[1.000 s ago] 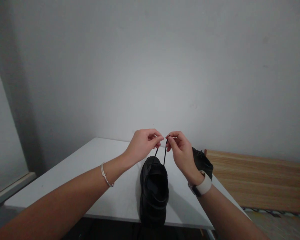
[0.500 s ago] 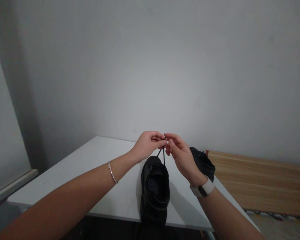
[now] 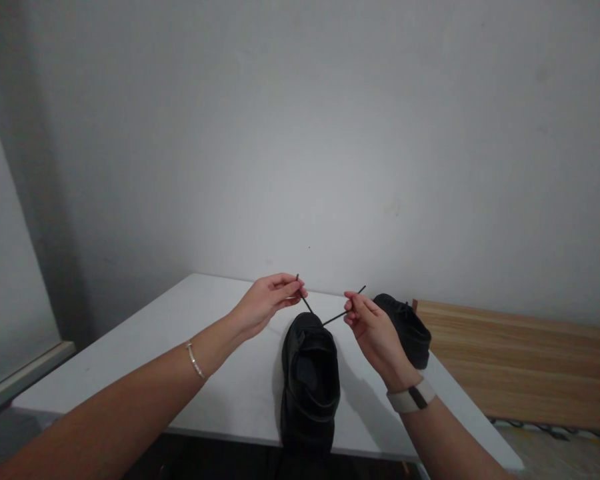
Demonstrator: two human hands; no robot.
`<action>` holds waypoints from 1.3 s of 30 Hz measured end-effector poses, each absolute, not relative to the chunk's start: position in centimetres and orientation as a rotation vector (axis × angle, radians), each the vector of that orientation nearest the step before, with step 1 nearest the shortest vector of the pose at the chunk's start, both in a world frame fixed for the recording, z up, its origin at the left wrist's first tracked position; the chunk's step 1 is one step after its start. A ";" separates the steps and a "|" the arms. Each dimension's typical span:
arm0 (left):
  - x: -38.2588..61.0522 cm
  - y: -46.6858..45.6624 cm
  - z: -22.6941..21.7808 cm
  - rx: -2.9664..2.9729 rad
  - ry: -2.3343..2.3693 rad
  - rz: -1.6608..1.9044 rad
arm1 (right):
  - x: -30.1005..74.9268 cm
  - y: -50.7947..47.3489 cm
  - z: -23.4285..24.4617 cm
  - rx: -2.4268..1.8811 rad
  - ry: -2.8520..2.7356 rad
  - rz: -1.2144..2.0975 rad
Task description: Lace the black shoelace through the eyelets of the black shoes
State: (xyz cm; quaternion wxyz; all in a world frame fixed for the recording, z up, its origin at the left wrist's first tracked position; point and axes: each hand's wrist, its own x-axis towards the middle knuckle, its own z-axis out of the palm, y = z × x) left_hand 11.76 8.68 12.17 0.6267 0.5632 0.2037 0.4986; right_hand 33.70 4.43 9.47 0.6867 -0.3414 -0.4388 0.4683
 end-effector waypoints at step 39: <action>11.0 5.7 7.1 2.606 0.914 1.052 | 35.2 1.3 7.9 -1.218 -2.098 0.189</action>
